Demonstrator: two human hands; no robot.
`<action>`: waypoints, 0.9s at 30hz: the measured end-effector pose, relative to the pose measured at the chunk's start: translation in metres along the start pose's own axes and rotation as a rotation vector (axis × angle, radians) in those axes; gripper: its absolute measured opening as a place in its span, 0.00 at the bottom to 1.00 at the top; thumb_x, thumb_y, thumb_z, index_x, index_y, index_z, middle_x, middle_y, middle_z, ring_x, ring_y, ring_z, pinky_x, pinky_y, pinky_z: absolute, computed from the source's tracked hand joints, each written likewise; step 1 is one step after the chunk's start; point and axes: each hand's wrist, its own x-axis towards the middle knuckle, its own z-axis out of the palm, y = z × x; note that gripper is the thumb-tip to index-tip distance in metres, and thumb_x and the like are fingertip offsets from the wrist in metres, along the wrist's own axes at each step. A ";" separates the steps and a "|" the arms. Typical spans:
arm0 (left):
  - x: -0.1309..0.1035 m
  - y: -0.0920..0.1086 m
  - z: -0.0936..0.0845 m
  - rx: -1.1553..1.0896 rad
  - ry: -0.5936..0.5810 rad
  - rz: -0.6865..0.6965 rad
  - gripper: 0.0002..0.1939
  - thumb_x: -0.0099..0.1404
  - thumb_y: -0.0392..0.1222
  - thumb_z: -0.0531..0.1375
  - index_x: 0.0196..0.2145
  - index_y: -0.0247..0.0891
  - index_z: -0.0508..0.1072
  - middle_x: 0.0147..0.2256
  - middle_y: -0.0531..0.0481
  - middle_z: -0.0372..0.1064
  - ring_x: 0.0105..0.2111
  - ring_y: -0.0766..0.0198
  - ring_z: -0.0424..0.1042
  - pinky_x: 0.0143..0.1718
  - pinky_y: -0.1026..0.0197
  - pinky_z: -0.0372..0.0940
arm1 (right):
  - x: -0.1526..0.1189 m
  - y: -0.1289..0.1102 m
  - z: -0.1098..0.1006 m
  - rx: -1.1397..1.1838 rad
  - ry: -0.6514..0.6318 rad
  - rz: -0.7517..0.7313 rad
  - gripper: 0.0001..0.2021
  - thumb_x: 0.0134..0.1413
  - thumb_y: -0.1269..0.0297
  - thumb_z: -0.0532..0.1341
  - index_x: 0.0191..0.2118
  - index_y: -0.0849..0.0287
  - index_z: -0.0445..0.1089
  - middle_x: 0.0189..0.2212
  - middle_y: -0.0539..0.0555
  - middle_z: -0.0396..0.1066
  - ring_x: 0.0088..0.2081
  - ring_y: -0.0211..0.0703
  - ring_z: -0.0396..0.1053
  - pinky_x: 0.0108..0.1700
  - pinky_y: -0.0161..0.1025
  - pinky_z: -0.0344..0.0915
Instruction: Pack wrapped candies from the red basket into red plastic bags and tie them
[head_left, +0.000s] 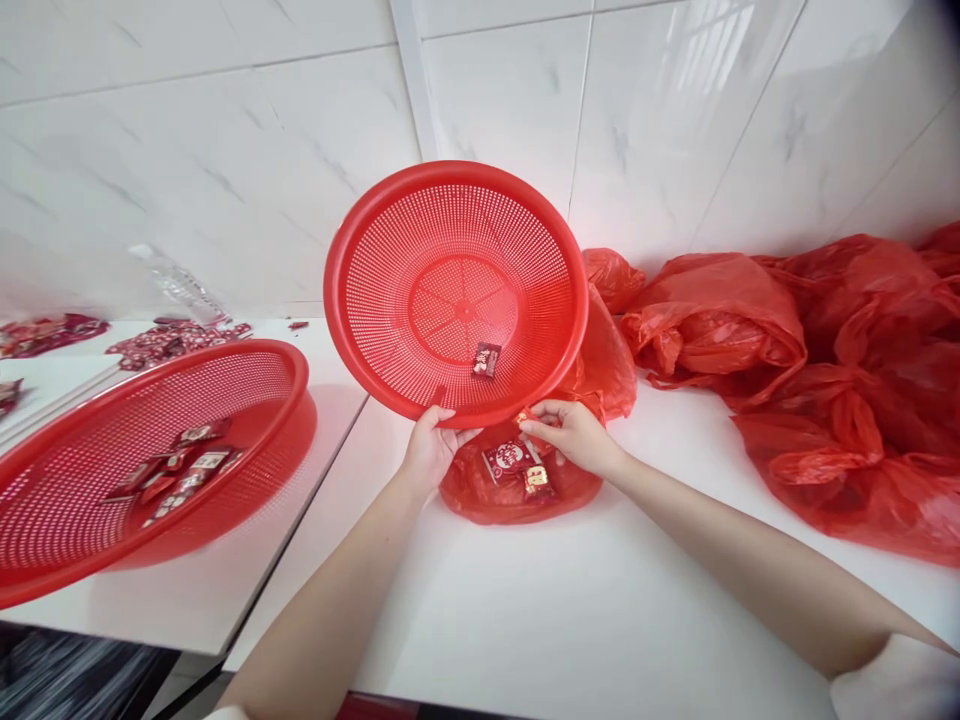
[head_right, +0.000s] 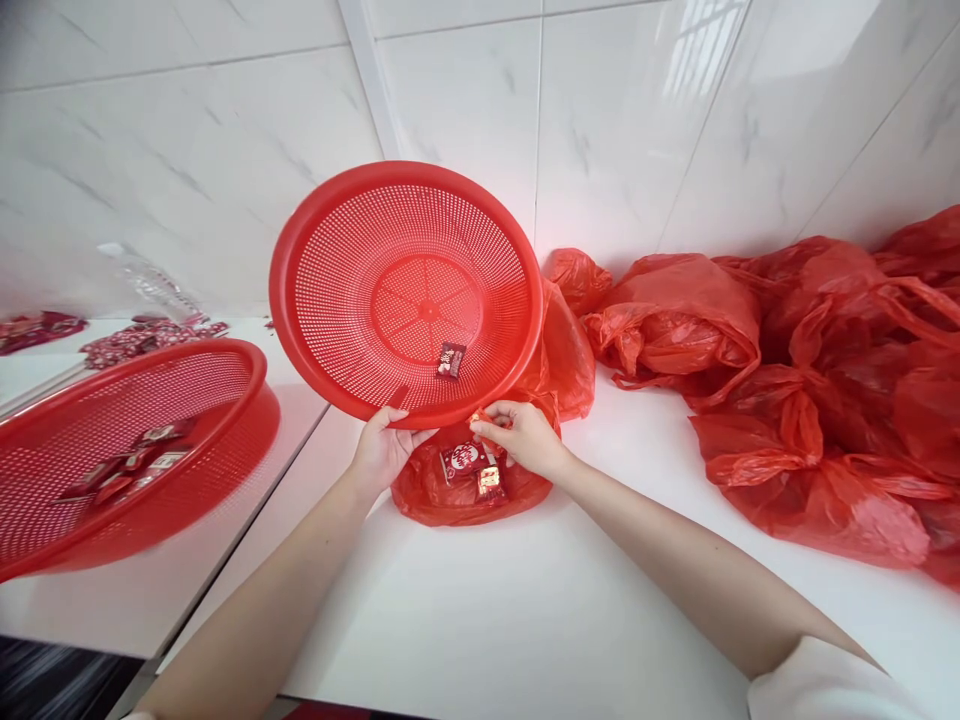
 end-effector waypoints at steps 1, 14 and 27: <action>0.000 0.000 0.000 0.002 0.002 0.003 0.10 0.56 0.32 0.52 0.33 0.31 0.72 0.35 0.44 0.77 0.35 0.60 0.76 0.39 0.57 0.71 | 0.001 0.000 0.000 -0.001 0.018 0.020 0.19 0.51 0.47 0.61 0.36 0.60 0.70 0.26 0.49 0.69 0.18 0.33 0.61 0.17 0.31 0.60; 0.002 0.002 -0.003 -0.018 -0.017 0.045 0.07 0.54 0.33 0.54 0.31 0.34 0.70 0.33 0.48 0.77 0.34 0.62 0.75 0.41 0.57 0.71 | -0.004 -0.019 -0.019 -0.278 0.228 -0.100 0.27 0.64 0.45 0.44 0.22 0.58 0.63 0.18 0.48 0.64 0.23 0.38 0.63 0.32 0.36 0.58; -0.003 -0.006 0.002 0.038 -0.038 0.039 0.13 0.52 0.33 0.56 0.37 0.32 0.73 0.36 0.45 0.77 0.42 0.55 0.76 0.46 0.51 0.70 | -0.009 -0.016 -0.014 -0.730 0.173 -0.348 0.18 0.67 0.53 0.45 0.32 0.56 0.64 0.29 0.53 0.67 0.33 0.43 0.66 0.36 0.38 0.60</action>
